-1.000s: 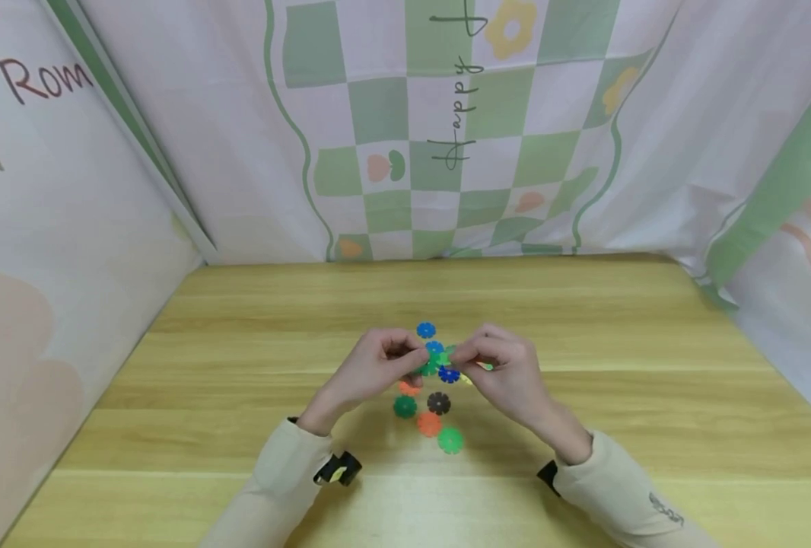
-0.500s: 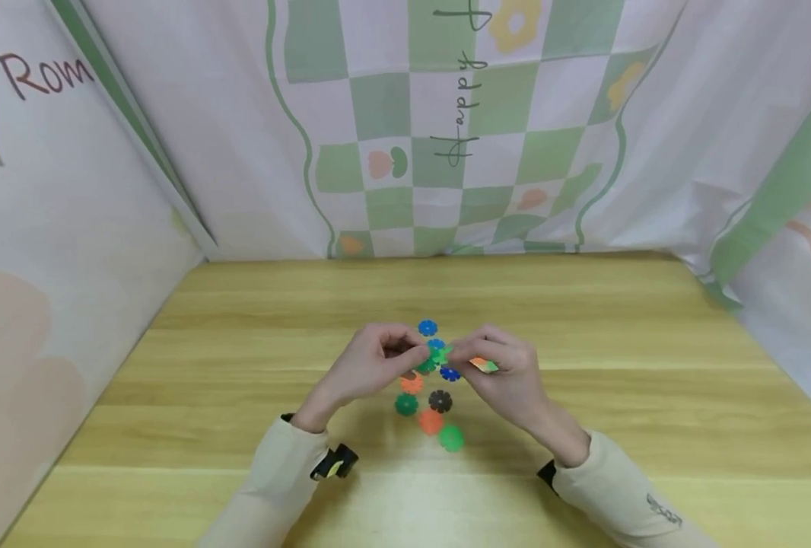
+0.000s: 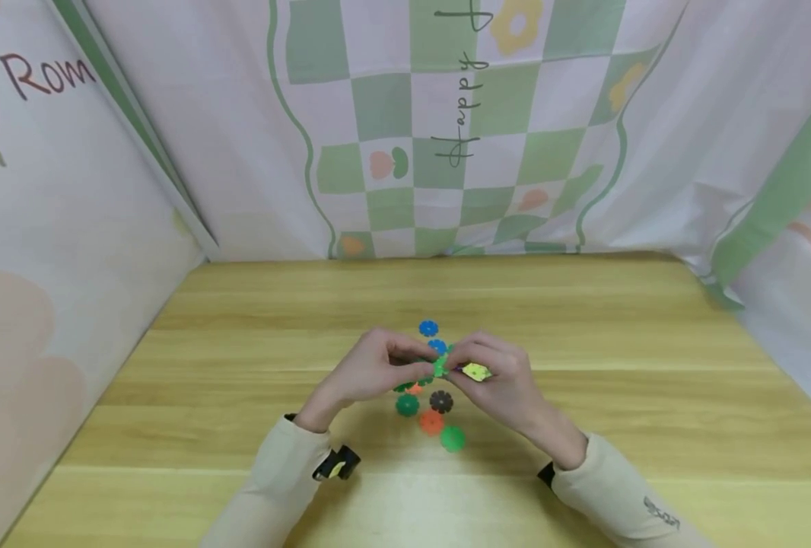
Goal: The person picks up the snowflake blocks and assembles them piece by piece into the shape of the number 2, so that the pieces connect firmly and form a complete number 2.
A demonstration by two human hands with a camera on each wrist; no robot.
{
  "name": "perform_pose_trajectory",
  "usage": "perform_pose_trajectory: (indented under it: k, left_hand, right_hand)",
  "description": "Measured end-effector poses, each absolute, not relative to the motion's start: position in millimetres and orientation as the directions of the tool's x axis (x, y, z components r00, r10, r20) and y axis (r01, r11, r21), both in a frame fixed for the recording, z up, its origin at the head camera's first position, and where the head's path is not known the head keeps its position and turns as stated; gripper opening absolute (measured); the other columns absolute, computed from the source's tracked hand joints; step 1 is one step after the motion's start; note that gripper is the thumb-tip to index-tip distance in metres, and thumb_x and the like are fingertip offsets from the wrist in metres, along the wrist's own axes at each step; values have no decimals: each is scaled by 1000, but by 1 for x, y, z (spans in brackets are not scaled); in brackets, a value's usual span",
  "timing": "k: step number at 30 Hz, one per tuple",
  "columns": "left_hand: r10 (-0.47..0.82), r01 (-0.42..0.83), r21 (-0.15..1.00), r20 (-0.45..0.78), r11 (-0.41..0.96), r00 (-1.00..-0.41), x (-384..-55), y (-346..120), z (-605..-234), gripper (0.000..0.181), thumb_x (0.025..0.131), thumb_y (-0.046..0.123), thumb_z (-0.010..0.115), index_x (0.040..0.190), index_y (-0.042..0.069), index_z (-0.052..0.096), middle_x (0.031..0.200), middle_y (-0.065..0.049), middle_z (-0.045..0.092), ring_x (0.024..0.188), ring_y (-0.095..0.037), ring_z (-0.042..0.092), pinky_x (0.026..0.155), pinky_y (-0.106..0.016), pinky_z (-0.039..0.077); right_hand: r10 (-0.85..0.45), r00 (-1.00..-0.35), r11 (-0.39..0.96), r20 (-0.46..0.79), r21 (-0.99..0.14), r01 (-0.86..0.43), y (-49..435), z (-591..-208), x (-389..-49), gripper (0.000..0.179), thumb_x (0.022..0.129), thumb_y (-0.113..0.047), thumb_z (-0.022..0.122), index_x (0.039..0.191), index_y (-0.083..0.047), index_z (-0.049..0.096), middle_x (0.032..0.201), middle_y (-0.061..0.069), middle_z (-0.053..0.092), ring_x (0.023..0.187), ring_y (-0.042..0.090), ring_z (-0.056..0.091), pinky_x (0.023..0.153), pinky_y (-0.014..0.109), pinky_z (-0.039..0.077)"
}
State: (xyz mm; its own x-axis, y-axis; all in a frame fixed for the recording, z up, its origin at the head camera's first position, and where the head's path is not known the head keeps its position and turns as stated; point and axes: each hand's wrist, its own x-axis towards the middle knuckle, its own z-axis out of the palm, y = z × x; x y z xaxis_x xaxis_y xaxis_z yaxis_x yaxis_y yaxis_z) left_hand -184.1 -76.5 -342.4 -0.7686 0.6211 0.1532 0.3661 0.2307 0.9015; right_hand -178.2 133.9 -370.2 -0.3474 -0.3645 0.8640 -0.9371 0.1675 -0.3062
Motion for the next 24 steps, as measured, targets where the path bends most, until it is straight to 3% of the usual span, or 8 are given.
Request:
perform_pose_trajectory:
  k: [2, 4, 6, 9, 13, 15, 20, 24]
  left_hand:
    - [619, 363, 901, 148, 237, -771, -184, -78, -342, 23, 91, 9, 66, 111, -2, 70, 100, -11, 72, 81, -11, 68, 71, -30, 56]
    - [614, 359, 902, 145, 241, -776, -184, -79, -342, 22, 91, 8, 66, 110, -1, 70, 100, -11, 72, 81, -11, 68, 72, -29, 56]
    - [607, 354, 902, 140, 248, -782, -184, -80, -342, 21, 91, 8, 66, 110, -1, 70, 100, -11, 72, 82, -11, 69, 72, -29, 56]
    - [589, 339, 904, 129, 261, -798, -184, -82, -341, 21, 91, 8, 65, 110, 0, 71, 99, -10, 72, 83, -12, 69, 73, -29, 56]
    - [568, 316, 905, 106, 286, -816, -186, -84, -341, 21, 91, 9, 65, 110, 2, 71, 99, -8, 72, 83, -11, 69, 73, -28, 56]
    - [563, 312, 903, 98, 297, -820, -186, -84, -342, 21, 91, 10, 66, 110, 2, 71, 99, -8, 72, 83, -11, 68, 73, -28, 56]
    - [568, 325, 897, 106, 298, -816, -188, -86, -342, 21, 91, 10, 66, 110, 2, 71, 98, -8, 72, 82, -11, 68, 72, -27, 55]
    - [586, 345, 896, 125, 280, -800, -189, -86, -343, 22, 91, 10, 65, 110, -1, 70, 98, -11, 72, 82, -12, 68, 72, -27, 56]
  right_hand:
    - [-367, -351, 173, 862, -308, -936, 132, -369, -178, 22, 91, -17, 66, 74, -3, 66, 77, 8, 64, 66, 20, 63, 66, 18, 53]
    - [-378, -350, 183, 857, -301, -936, 132, -368, -178, 12, 85, -8, 74, 77, -2, 67, 79, 9, 64, 67, 21, 63, 67, 18, 53]
    - [-390, -372, 229, 842, -302, -925, 133, -367, -178, 13, 75, 3, 79, 81, -1, 67, 82, 9, 65, 69, 22, 64, 65, 20, 54]
    - [-418, -497, 370, 760, -357, -858, 140, -366, -180, 28, 65, 11, 81, 87, -1, 68, 86, 8, 66, 71, 22, 64, 62, 24, 54]
    - [-448, -758, 591, 475, -479, -649, 156, -365, -182, 21, 72, 4, 80, 89, -2, 69, 88, 8, 67, 73, 23, 63, 61, 32, 54]
    - [-451, -841, 676, 300, -500, -541, 163, -365, -184, 19, 75, -1, 78, 92, -1, 69, 87, 9, 66, 76, 24, 61, 63, 34, 53]
    - [-393, -919, 810, -25, -483, -333, 172, -365, -189, 30, 77, -11, 79, 101, 1, 65, 81, 7, 62, 73, 20, 57, 62, 32, 49]
    - [-343, -929, 852, -138, -462, -246, 174, -368, -190, 36, 78, -14, 79, 105, 2, 62, 78, 4, 59, 67, 17, 52, 59, 30, 46]
